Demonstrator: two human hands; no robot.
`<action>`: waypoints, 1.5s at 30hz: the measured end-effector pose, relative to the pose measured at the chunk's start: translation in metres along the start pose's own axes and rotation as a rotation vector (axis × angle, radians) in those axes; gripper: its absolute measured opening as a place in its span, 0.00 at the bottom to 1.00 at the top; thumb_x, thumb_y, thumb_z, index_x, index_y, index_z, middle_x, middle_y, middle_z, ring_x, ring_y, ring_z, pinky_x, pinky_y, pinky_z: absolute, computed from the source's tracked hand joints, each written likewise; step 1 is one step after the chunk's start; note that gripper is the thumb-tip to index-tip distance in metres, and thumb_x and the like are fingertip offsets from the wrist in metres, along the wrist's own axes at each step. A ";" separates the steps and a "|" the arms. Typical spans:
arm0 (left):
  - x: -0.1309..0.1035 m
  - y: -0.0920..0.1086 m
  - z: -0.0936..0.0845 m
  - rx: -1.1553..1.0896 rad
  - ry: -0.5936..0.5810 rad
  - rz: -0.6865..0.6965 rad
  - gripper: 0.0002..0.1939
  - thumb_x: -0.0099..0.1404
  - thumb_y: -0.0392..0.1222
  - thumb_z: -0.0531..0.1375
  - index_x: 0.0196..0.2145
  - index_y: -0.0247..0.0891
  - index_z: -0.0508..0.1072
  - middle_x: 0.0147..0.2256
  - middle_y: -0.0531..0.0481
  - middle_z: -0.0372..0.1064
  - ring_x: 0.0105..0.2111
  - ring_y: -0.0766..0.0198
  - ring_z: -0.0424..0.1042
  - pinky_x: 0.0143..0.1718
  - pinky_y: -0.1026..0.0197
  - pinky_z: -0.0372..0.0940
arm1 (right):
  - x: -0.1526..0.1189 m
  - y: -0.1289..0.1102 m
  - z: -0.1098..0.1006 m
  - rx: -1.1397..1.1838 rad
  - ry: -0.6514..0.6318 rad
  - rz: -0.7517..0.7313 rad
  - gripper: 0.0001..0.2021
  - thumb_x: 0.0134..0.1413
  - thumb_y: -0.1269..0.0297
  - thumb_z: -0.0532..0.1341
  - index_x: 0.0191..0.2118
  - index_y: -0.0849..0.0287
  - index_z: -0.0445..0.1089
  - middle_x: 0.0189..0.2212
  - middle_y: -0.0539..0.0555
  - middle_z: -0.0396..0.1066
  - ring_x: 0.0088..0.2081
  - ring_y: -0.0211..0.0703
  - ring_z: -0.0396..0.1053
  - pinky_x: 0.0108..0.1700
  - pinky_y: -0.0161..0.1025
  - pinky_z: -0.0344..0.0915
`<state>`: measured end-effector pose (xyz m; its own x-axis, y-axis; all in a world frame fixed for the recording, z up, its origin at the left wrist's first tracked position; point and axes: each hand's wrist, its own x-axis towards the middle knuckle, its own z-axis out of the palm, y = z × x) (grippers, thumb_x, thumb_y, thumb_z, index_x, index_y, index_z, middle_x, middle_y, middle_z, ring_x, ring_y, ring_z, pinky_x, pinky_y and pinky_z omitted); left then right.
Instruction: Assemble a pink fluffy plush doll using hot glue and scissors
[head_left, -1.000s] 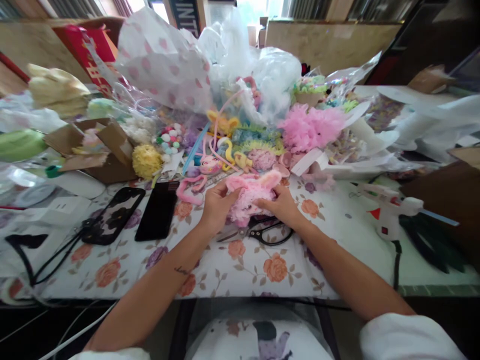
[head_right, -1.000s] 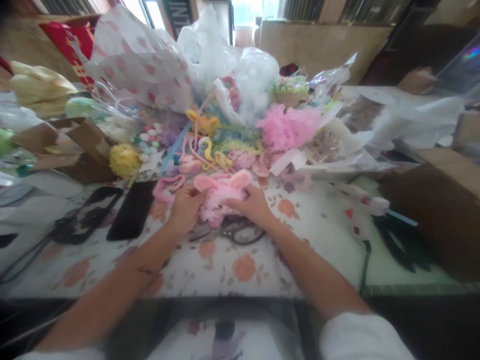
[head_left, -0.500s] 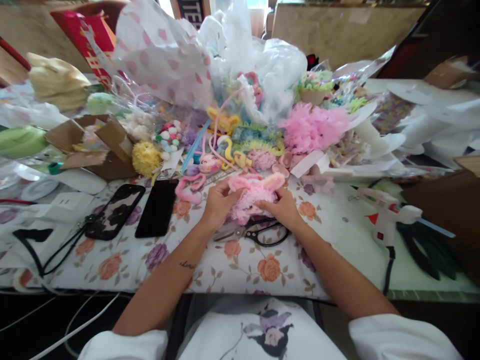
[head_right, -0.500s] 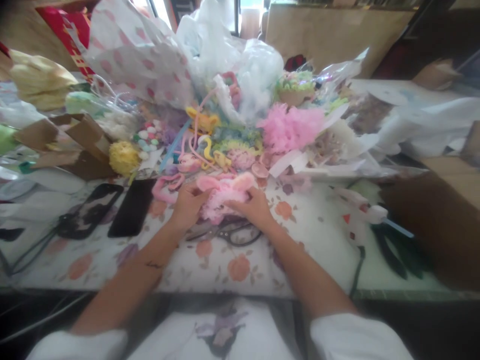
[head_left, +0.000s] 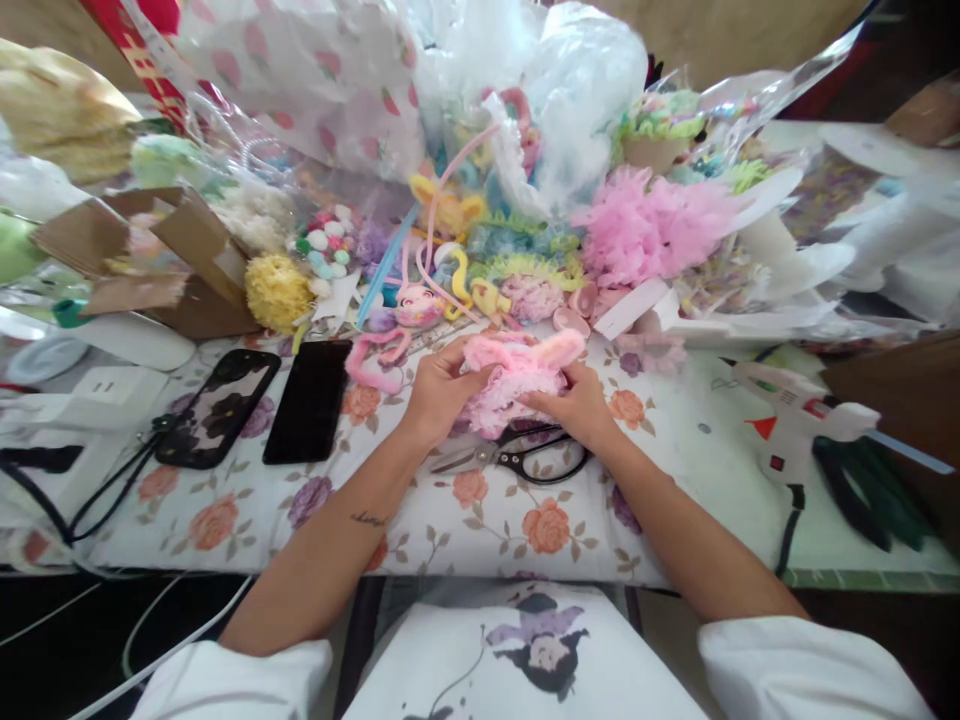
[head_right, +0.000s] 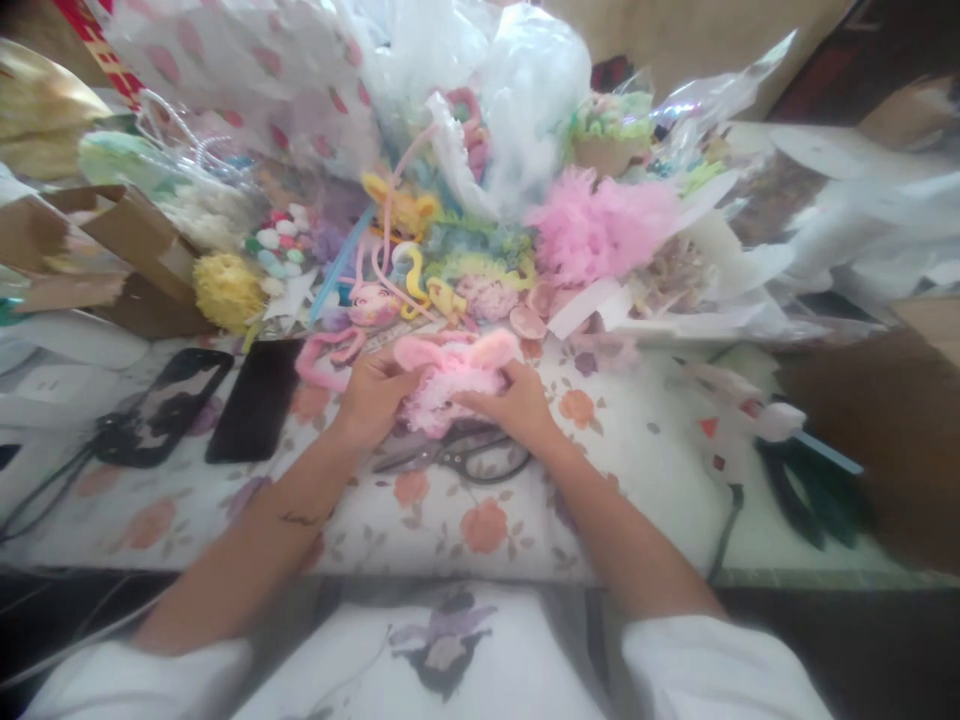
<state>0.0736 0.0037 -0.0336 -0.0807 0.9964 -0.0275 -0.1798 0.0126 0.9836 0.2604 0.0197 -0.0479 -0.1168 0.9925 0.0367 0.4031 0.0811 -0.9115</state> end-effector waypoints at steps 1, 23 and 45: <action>0.000 -0.001 0.000 0.000 0.009 0.005 0.14 0.47 0.43 0.72 0.33 0.39 0.81 0.35 0.48 0.78 0.38 0.56 0.76 0.35 0.61 0.70 | 0.000 0.001 0.000 0.003 0.002 -0.005 0.24 0.30 0.46 0.71 0.28 0.61 0.71 0.24 0.49 0.67 0.28 0.41 0.61 0.32 0.39 0.61; -0.002 -0.005 0.000 -0.012 -0.028 0.064 0.12 0.50 0.43 0.71 0.33 0.39 0.81 0.34 0.48 0.78 0.47 0.54 0.74 0.44 0.59 0.70 | -0.001 -0.001 0.000 0.024 -0.009 -0.006 0.22 0.31 0.47 0.71 0.29 0.60 0.71 0.25 0.51 0.68 0.32 0.46 0.65 0.37 0.42 0.64; -0.001 -0.009 0.001 -0.019 -0.046 0.117 0.16 0.50 0.47 0.71 0.36 0.37 0.80 0.36 0.48 0.78 0.43 0.55 0.74 0.43 0.58 0.70 | -0.001 0.001 0.001 -0.012 0.024 -0.025 0.24 0.30 0.46 0.71 0.28 0.61 0.70 0.23 0.50 0.65 0.29 0.42 0.61 0.33 0.40 0.60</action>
<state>0.0760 0.0030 -0.0423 -0.0576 0.9937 0.0956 -0.1902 -0.1050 0.9761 0.2596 0.0188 -0.0490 -0.1054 0.9920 0.0691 0.4109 0.1068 -0.9054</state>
